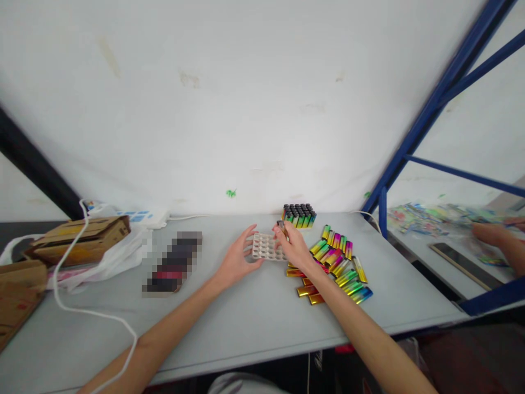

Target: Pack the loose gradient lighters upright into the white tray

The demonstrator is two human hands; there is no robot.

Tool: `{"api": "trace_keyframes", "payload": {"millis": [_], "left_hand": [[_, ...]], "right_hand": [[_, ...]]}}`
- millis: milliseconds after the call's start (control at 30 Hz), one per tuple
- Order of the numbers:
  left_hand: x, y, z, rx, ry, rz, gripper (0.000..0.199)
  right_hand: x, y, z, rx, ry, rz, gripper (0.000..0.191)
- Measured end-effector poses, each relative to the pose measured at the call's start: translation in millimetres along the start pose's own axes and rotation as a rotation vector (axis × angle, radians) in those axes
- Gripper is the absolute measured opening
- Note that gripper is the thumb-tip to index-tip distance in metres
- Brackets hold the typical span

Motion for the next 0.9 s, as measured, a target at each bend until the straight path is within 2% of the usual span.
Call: {"api": "trace_keyframes", "payload": {"millis": [100,200,300,433,667,800,900], "left_hand": [[-0.9,-1.0,3.4,0.054,0.044,0.015,0.102],[-1.9,0.3,5.6,0.091,0.079,0.015,0.11],[-2.3,-0.3,5.3,0.125,0.077,0.027,0.118],[-3.0,0.5,6.1,0.159,0.065,0.015,0.128],[-0.7,-4.2,5.6,0.11,0.066,0.058,0.127],[-0.2,-8.0,3.5,0.05,0.058,0.068,0.123],[-3.2,-0.8,2.3,-0.051,0.019,0.018,0.119]], "right_hand": [[-2.8,3.3,8.2,0.124,0.076,0.011,0.044],[-3.7,4.9,6.8,0.219,0.03,0.037,0.052],[-4.0,3.3,5.8,0.147,-0.004,0.048,0.046],[-6.6,-5.6,8.4,0.072,0.056,0.101,0.041],[-11.9,-21.3,9.2,0.235,0.202,0.262,0.04],[-13.4,-30.9,9.4,0.352,0.232,0.327,0.039],[-14.1,-25.1,10.6,0.436,0.25,0.334,0.036]]}}
Point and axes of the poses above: each hand's wrist, its own x-axis away from the middle knuckle, its own y-axis out of the back of the hand, z = x × y, the point moved 9 cm from there along -x, towards the middle knuckle, and after that the axes turned 10 degrees about y, right-handed, at the moved point
